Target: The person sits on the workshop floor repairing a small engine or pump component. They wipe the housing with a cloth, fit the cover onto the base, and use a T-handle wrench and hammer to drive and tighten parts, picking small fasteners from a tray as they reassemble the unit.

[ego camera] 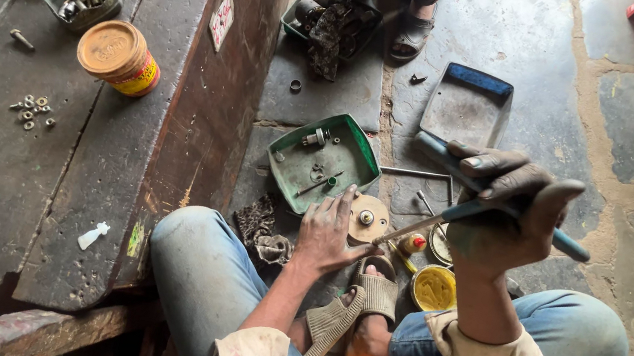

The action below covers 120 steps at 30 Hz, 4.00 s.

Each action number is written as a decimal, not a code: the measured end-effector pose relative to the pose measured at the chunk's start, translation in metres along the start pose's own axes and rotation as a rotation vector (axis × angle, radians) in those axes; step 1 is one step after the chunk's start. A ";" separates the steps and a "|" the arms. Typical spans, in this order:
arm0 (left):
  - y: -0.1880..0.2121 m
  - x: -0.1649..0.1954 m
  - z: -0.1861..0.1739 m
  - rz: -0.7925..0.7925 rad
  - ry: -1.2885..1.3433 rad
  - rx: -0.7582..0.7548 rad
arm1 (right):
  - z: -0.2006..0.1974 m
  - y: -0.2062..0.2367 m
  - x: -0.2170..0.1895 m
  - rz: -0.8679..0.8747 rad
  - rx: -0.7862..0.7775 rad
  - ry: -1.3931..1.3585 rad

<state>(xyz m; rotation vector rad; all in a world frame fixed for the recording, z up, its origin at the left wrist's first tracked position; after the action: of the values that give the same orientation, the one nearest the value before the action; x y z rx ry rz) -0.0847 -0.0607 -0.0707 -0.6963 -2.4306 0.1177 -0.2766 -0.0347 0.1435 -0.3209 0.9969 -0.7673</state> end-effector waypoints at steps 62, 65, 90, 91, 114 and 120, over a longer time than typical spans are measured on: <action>0.033 -0.088 0.032 -0.689 1.071 0.101 | -0.411 0.102 0.093 1.558 -0.098 2.081; 0.029 -0.088 0.039 -0.740 1.063 0.176 | -0.413 0.109 0.095 1.724 -0.319 2.063; 0.014 -0.043 0.040 -0.673 1.035 0.281 | -0.158 0.180 -0.007 0.413 -0.682 1.505; 0.013 -0.042 0.041 -0.699 1.030 0.282 | -0.182 0.172 -0.049 0.217 -0.386 1.540; 0.016 -0.017 0.011 -0.650 0.874 0.310 | -0.396 0.337 -0.063 1.285 0.630 2.063; 0.020 -0.016 -0.003 -0.635 0.842 0.306 | -0.423 0.185 -0.069 0.712 0.502 1.693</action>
<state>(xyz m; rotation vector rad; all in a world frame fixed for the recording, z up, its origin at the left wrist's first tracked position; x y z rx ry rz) -0.0632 -0.0517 -0.0810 0.1769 -1.6508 -0.0559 -0.5768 0.1829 -0.1402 1.3078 2.2005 -0.4658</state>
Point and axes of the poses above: each hand's wrist, its own y-axis away from the middle knuckle, its own z-axis out of the palm, x = y × z, the point moved 4 cm from there along -y, towards the middle knuckle, and after that the axes turned 7 degrees about y, right-handed, at the moved point
